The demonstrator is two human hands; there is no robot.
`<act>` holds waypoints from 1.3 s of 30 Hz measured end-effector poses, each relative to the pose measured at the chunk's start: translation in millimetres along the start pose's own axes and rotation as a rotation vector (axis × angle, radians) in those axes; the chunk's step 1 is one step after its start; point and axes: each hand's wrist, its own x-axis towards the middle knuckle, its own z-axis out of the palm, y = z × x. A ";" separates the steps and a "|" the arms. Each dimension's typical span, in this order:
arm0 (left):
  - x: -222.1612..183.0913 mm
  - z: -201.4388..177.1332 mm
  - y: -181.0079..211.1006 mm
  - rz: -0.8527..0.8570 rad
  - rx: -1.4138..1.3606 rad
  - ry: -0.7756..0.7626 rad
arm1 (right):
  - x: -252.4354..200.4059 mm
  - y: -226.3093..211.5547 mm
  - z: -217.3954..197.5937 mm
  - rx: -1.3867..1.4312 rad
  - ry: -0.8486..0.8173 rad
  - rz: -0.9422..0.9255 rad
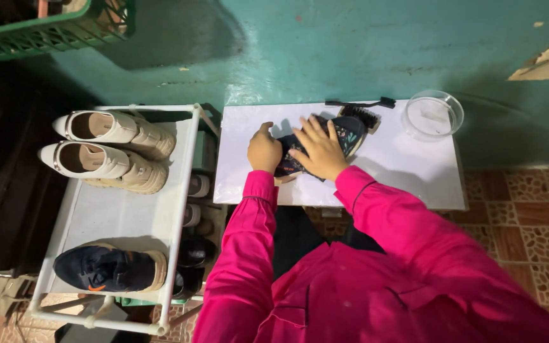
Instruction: A person is cleaning a blue sneaker by brushing the sides and sole with a small brush and wiping it with a cloth at a polishing station.
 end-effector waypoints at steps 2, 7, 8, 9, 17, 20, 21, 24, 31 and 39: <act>-1.7 -1.4 2.3 -0.009 -0.013 -0.008 | 0.6 6.1 18.7 -0.159 -0.052 0.009; 6.3 4.0 -0.1 -0.029 -0.011 -0.004 | 2.3 24.9 51.7 -0.171 0.126 0.038; 5.6 3.9 1.1 -0.031 -0.010 0.002 | 1.0 28.5 58.6 -0.173 0.220 0.042; 4.8 5.0 1.0 -0.031 -0.010 -0.001 | 1.6 34.5 63.1 -0.173 0.219 0.045; -3.7 8.9 -9.4 0.012 -0.037 0.045 | 4.1 80.3 74.0 -0.312 0.366 0.078; 3.8 18.9 -21.0 0.084 -0.066 0.073 | -5.1 48.7 -9.6 0.024 0.257 0.461; 6.8 19.3 -23.8 0.088 -0.072 0.071 | -4.6 65.3 -19.1 0.017 0.260 0.461; 13.6 23.6 -33.2 0.161 -0.117 0.046 | -11.5 98.9 -59.5 0.484 0.404 0.686; 14.1 24.3 -34.9 0.241 -0.128 -0.003 | -46.1 157.0 -117.5 -0.021 0.528 0.397; 17.8 17.3 -24.3 0.284 -0.135 -0.020 | -43.1 73.4 -18.0 -0.185 0.387 0.057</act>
